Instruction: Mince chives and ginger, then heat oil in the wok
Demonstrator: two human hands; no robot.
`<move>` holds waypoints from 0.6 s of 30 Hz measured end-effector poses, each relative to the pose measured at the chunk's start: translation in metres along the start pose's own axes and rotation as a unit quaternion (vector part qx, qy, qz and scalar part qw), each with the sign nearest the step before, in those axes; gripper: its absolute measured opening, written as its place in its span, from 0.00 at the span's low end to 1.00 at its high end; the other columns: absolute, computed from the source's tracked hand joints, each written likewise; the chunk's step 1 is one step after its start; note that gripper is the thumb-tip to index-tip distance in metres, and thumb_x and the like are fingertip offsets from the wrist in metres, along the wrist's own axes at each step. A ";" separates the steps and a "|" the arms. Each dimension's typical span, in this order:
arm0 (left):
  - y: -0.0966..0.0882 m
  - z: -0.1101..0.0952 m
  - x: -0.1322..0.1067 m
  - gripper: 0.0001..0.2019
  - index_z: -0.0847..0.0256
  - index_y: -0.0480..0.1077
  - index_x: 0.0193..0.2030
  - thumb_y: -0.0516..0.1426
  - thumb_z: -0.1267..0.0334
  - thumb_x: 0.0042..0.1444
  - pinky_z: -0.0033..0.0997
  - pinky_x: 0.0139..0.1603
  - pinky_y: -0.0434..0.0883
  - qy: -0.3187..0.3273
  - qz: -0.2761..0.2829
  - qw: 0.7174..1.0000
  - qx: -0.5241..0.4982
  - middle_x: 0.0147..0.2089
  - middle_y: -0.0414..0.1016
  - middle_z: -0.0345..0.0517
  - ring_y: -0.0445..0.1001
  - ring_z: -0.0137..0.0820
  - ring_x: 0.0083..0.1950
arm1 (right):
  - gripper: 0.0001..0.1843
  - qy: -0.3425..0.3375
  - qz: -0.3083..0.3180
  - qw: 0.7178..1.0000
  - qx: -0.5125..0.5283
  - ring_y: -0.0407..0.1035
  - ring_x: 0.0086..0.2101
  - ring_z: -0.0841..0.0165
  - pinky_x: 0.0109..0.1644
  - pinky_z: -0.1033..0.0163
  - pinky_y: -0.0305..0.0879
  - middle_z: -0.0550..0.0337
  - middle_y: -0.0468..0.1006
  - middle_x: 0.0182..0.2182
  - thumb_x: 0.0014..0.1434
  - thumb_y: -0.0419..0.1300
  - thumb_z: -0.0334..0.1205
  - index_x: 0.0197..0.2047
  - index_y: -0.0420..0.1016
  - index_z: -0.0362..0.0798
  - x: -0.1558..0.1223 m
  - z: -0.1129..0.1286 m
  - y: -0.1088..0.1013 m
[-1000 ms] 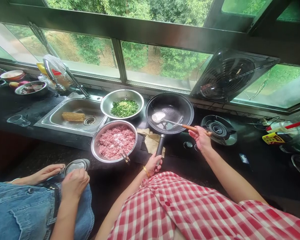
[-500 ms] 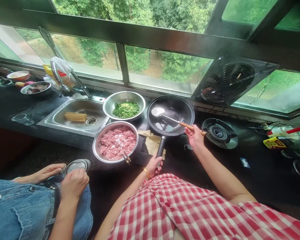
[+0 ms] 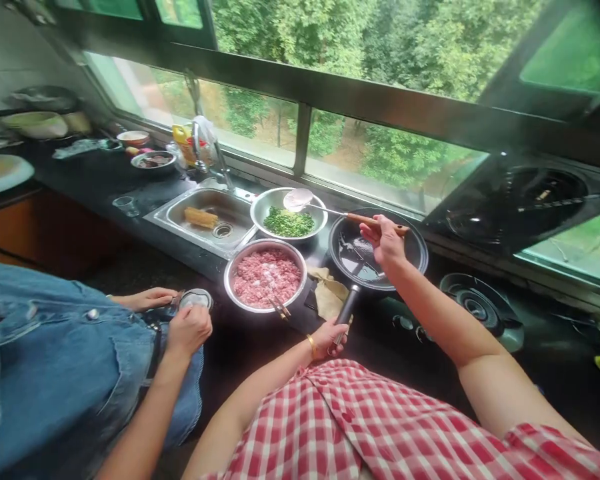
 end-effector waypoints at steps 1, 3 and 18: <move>-0.001 -0.005 -0.002 0.18 0.59 0.50 0.19 0.42 0.66 0.62 0.20 0.18 0.62 0.025 -0.012 1.000 -0.013 0.18 0.55 0.38 0.61 0.21 0.18 | 0.10 0.001 0.018 1.000 -0.006 0.75 0.26 0.70 0.32 0.65 0.74 0.64 0.78 0.25 0.50 0.62 0.43 0.34 0.69 0.47 0.001 -0.009 0.023; -0.001 -0.007 -0.003 0.17 0.59 0.50 0.21 0.43 0.67 0.62 0.19 0.18 0.60 0.037 -0.016 0.998 -0.048 0.19 0.54 0.36 0.60 0.21 0.19 | 0.12 -0.006 0.062 0.998 -0.019 0.75 0.27 0.70 0.33 0.64 0.74 0.64 0.78 0.25 0.49 0.63 0.43 0.35 0.68 0.48 0.001 -0.031 0.071; -0.009 0.004 0.001 0.16 0.59 0.50 0.20 0.48 0.67 0.59 0.19 0.17 0.58 0.001 0.010 0.989 -0.149 0.19 0.53 0.35 0.60 0.19 0.19 | 0.12 -0.370 0.427 0.771 -0.295 0.73 0.35 0.66 0.42 0.60 0.69 0.57 0.79 0.38 0.54 0.56 0.44 0.37 0.76 0.49 -0.062 -0.121 0.276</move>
Point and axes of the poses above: each hand's wrist, its own x-axis towards the middle knuckle, its own y-axis out of the palm, z = x × y, the point moved 9 cm from there along x, towards the middle knuckle
